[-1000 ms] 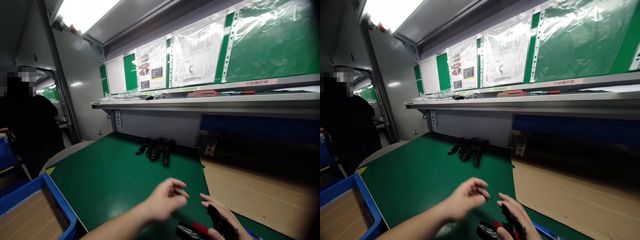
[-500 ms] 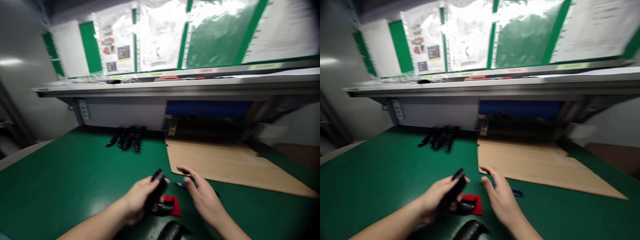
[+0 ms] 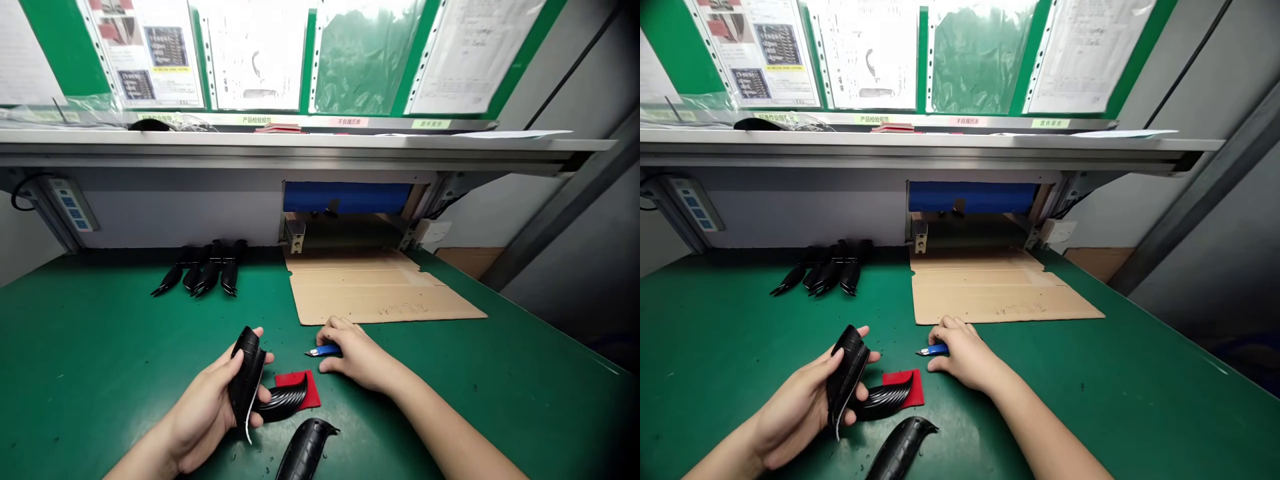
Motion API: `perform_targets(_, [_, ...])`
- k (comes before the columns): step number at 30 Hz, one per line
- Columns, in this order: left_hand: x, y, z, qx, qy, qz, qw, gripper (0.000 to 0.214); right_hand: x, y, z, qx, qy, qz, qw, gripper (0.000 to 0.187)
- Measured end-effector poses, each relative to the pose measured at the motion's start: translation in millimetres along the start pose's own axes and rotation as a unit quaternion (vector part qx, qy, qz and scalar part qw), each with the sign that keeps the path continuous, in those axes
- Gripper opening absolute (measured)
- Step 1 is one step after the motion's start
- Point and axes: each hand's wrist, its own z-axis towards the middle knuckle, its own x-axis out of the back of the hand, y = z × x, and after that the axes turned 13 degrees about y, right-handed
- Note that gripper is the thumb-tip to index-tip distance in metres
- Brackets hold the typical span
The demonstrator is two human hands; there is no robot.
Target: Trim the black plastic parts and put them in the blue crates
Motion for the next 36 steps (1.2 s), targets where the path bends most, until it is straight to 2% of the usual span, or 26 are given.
perform_targets(4, [3.3, -3.6, 2.5, -0.028, -0.018, 0.074, 0.997, 0.034, 1.9, -6.3, -2.8, -0.012, 0.008, 0.006, 1.0, 0.011])
perform_targets(8, [3.5, -4.2, -3.2, -0.088, -0.057, 0.214, 0.971, 0.037, 1.3, -28.1, -6.8, -0.044, 0.044, 0.071, 0.995, 0.008])
perform_targets(10, [1.0, -2.7, -7.6, -0.098, -0.088, 0.252, 0.959, 0.038, 1.4, -42.7, -9.9, -0.016, 0.043, 0.116, 0.992, 0.013])
perform_targets(14, [-3.7, -2.0, -11.0, -0.085, -0.122, 0.262, 0.954, 0.038, -0.9, -63.6, -16.0, 0.105, 0.02, 0.138, 0.985, 0.018])
perform_targets(19, [-4.6, -6.3, -10.3, -0.077, -0.136, 0.263, 0.952, 0.04, -7.6, -71.3, -21.3, 0.172, 0.048, 0.064, 0.982, 0.04])
perform_targets(25, [-8.6, -4.0, -15.7, -0.054, -0.127, 0.305, 0.942, 0.042, -8.8, -77.6, -22.3, 0.172, 0.082, -0.08, 0.978, 0.072])
perform_targets(29, [-10.1, -2.9, -18.6, -0.06, -0.109, 0.344, 0.931, 0.044, -10.5, -78.5, -21.6, 0.2, 0.097, -0.121, 0.967, 0.072])
perform_targets(36, [-7.6, -5.4, -22.5, -0.102, -0.087, 0.405, 0.904, 0.042, -13.8, -78.5, -19.8, 0.236, 0.104, -0.121, 0.959, 0.06])
